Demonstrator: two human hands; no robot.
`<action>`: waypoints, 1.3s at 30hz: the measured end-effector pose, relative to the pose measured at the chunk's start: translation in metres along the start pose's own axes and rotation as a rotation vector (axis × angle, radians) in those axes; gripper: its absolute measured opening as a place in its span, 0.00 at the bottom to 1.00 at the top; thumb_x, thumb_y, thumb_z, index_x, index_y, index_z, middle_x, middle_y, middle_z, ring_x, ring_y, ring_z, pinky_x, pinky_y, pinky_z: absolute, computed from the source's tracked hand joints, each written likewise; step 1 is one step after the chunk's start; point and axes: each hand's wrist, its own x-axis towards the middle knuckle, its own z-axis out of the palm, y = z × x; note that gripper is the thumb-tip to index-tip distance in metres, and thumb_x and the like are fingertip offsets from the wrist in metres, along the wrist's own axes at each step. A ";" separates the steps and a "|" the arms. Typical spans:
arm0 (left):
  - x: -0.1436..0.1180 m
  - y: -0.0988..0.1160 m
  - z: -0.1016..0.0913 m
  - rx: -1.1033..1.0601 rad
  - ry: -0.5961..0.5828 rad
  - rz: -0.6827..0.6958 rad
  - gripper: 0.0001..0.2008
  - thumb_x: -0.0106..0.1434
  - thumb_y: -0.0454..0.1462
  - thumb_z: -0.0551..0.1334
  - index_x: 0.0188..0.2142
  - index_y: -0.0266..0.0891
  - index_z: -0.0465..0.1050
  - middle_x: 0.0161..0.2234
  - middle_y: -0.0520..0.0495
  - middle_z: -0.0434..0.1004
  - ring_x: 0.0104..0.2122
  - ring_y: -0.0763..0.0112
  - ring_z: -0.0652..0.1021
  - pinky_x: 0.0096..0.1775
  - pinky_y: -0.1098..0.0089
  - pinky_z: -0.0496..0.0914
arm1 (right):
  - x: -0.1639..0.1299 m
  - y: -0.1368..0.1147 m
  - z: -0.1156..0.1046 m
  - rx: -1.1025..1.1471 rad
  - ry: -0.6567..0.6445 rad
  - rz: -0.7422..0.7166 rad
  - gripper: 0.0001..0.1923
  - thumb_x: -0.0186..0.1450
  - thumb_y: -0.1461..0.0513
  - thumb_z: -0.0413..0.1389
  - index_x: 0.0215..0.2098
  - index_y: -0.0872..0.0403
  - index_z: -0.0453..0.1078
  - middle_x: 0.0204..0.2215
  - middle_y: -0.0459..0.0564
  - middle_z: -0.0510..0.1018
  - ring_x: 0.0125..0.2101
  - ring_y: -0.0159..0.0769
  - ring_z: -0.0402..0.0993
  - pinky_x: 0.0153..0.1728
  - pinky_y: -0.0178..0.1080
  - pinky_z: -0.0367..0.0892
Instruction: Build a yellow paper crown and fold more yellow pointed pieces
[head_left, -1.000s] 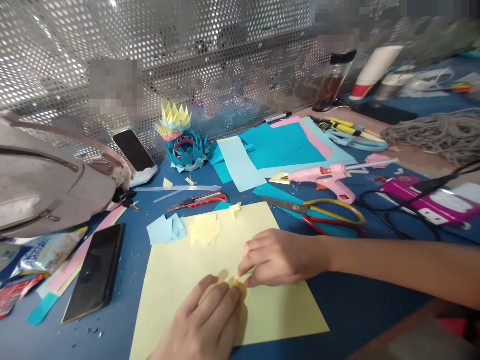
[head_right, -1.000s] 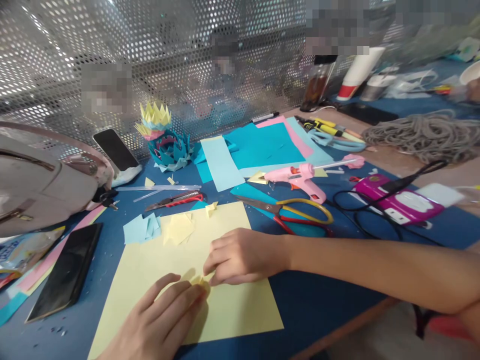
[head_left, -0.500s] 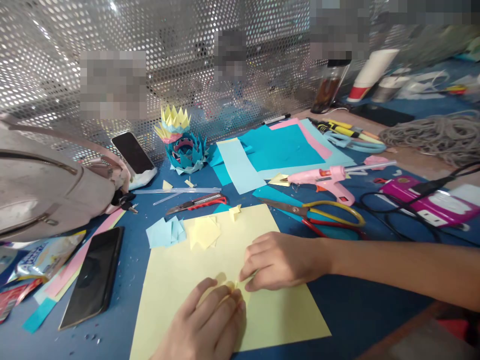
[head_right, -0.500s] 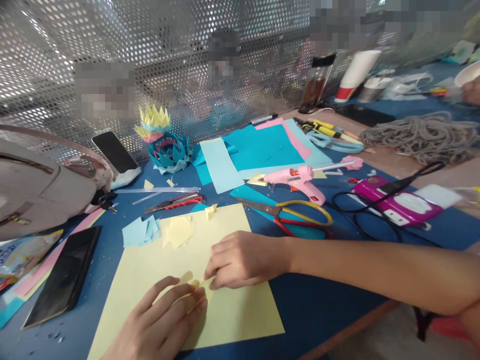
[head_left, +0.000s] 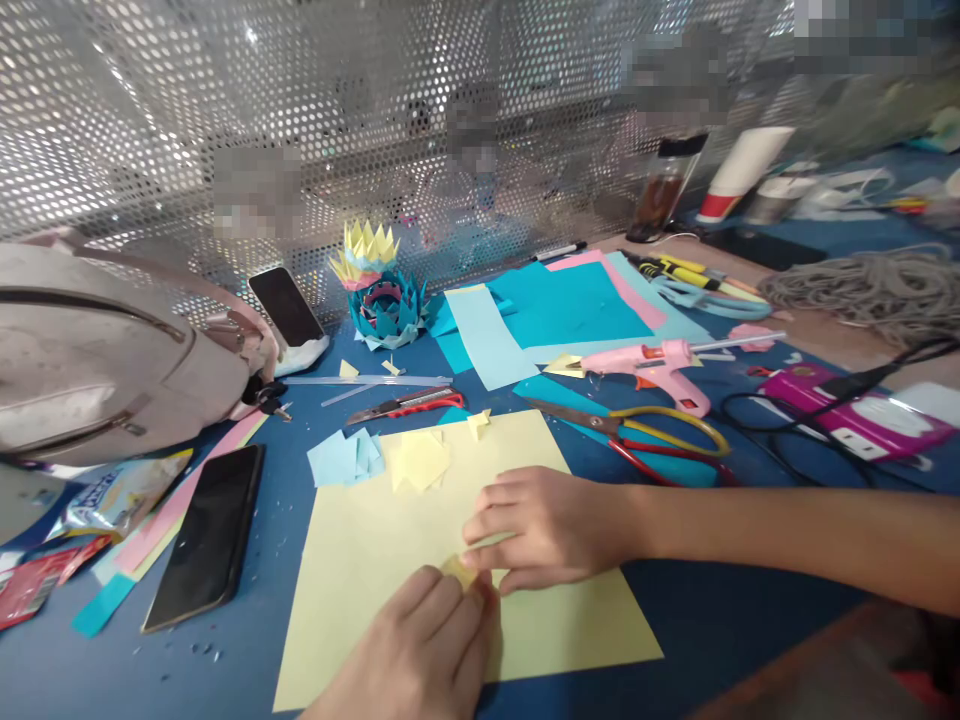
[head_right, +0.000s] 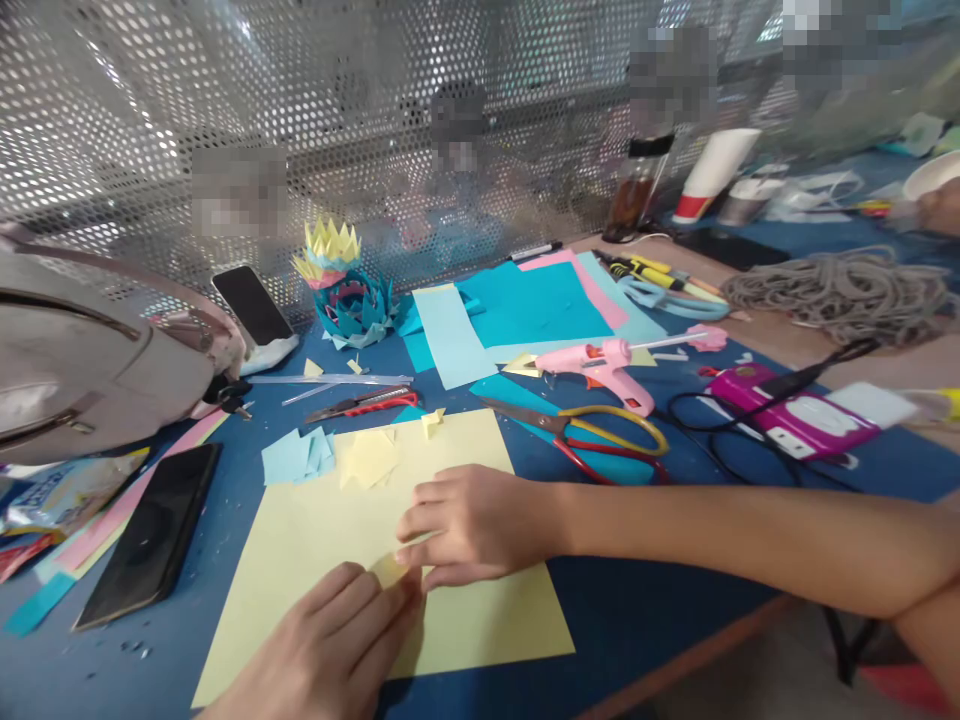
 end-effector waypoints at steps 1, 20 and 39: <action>-0.001 0.001 0.000 -0.001 0.000 -0.002 0.13 0.68 0.24 0.53 0.41 0.25 0.77 0.28 0.42 0.78 0.25 0.65 0.76 0.26 0.67 0.69 | 0.004 0.000 0.002 -0.007 -0.013 -0.002 0.17 0.76 0.54 0.50 0.49 0.56 0.75 0.44 0.50 0.80 0.40 0.36 0.71 0.37 0.40 0.63; -0.009 -0.002 -0.006 -0.137 -0.131 -0.031 0.18 0.69 0.28 0.47 0.51 0.24 0.71 0.41 0.34 0.81 0.25 0.65 0.74 0.26 0.67 0.70 | -0.045 -0.027 -0.030 -0.071 -0.111 0.284 0.18 0.76 0.53 0.49 0.56 0.52 0.73 0.51 0.55 0.77 0.56 0.44 0.67 0.52 0.45 0.63; 0.006 -0.025 0.002 -0.503 -0.146 -0.783 0.08 0.56 0.29 0.66 0.30 0.41 0.68 0.32 0.51 0.75 0.33 0.67 0.76 0.35 0.68 0.68 | 0.019 -0.016 -0.016 0.305 -0.137 0.586 0.08 0.70 0.60 0.56 0.34 0.55 0.66 0.22 0.40 0.72 0.23 0.29 0.66 0.25 0.32 0.51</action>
